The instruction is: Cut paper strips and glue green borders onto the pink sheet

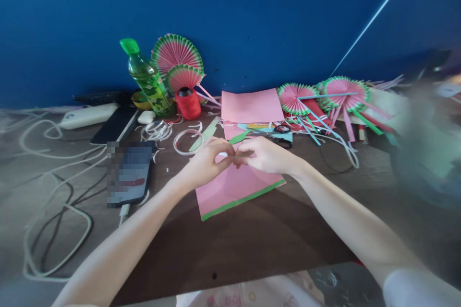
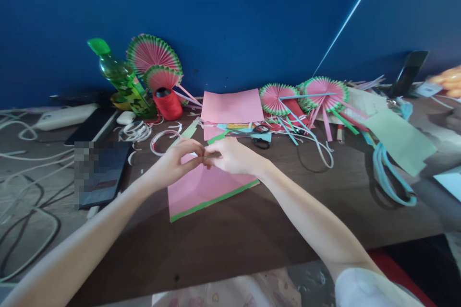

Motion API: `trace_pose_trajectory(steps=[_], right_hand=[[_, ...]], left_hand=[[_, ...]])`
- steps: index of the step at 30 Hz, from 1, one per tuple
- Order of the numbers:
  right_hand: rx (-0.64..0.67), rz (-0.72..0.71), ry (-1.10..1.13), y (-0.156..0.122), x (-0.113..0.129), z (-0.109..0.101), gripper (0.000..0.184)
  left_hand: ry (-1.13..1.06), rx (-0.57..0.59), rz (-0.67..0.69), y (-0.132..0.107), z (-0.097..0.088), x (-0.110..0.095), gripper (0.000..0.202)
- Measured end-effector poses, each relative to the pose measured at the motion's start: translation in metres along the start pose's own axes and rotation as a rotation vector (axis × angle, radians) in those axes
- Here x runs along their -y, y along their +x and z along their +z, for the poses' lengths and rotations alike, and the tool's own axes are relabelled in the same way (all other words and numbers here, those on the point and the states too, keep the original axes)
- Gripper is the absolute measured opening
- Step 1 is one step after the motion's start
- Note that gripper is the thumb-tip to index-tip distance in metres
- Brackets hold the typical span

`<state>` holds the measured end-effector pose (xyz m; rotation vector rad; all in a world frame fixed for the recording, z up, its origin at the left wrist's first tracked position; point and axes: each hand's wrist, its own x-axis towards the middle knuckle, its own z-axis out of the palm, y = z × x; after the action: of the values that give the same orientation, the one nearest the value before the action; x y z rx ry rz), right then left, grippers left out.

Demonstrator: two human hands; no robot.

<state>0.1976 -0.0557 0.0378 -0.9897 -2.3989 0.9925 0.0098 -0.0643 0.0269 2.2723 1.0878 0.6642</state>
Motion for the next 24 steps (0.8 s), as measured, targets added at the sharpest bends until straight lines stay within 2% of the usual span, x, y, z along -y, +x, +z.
trace_pose_trajectory(steps=[16, 21, 24], right_hand=[[0.053, 0.072, 0.153, 0.000, -0.003, -0.011, 0.019], [-0.016, 0.118, 0.091, -0.004, -0.015, -0.026, 0.019], [-0.078, 0.170, 0.092, -0.007, -0.019, -0.035, 0.018]], left_hand=[[-0.088, -0.013, -0.023, 0.002, -0.004, 0.006, 0.011], [0.005, -0.182, -0.141, 0.006, -0.027, 0.021, 0.012], [0.192, -0.253, -0.260, 0.006, -0.046, 0.033, 0.012]])
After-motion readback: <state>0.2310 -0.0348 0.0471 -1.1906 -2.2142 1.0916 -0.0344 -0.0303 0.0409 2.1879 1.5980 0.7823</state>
